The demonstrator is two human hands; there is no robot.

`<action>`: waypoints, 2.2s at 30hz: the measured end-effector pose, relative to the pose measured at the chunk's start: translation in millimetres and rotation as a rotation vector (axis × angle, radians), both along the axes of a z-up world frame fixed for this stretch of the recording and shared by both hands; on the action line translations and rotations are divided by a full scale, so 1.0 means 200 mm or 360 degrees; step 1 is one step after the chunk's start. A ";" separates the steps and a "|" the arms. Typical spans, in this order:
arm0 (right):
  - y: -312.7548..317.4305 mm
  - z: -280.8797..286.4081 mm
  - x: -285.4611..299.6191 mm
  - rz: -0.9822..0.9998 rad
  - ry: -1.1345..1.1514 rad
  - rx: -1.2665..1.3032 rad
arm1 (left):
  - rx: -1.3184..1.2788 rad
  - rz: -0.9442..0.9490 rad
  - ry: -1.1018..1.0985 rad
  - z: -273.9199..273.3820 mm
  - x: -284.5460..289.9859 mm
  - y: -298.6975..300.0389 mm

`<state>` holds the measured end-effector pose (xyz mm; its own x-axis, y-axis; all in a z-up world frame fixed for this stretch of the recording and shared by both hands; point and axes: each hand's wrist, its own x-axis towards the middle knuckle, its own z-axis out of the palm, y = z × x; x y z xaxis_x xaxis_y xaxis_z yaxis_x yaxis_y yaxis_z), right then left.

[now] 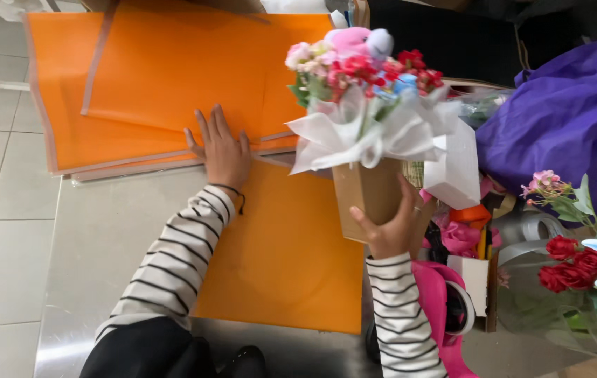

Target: The person organizes and cuts sheets of orange wrapping paper on a metal table and then begins to fold one sheet around a bouquet featuring a pink bear.

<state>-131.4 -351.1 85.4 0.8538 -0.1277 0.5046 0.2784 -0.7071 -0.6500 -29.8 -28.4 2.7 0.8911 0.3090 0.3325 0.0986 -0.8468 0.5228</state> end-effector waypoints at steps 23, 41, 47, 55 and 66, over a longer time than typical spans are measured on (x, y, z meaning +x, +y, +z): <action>0.09 -0.38 -1.07 0.0496 0.0490 -0.1081 | 0.0500 -0.0235 -0.0030 0.01 -1.49 -0.21; 0.08 -0.33 -1.15 0.0236 0.0153 -0.0707 | 0.0627 -0.0215 -0.0109 -0.02 -2.15 -0.37; 0.01 -0.50 -1.00 0.0187 0.0280 -0.0970 | 0.0494 -0.0315 -0.0105 -0.01 -2.13 -0.16; 0.11 -0.59 -1.08 0.0188 0.0056 -0.1001 | 0.0209 -0.0366 -0.0024 -0.05 -2.09 -0.14; 0.27 -0.06 -1.39 0.1359 -0.0706 -0.0420 | -0.2167 -0.0134 0.0150 0.52 -2.03 -0.50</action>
<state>-409.4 -296.2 72.6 0.3346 0.6034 0.7238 0.9404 -0.2634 -0.2151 -436.4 -127.8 107.5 0.9254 0.2842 -0.2508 0.1541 0.3223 0.9340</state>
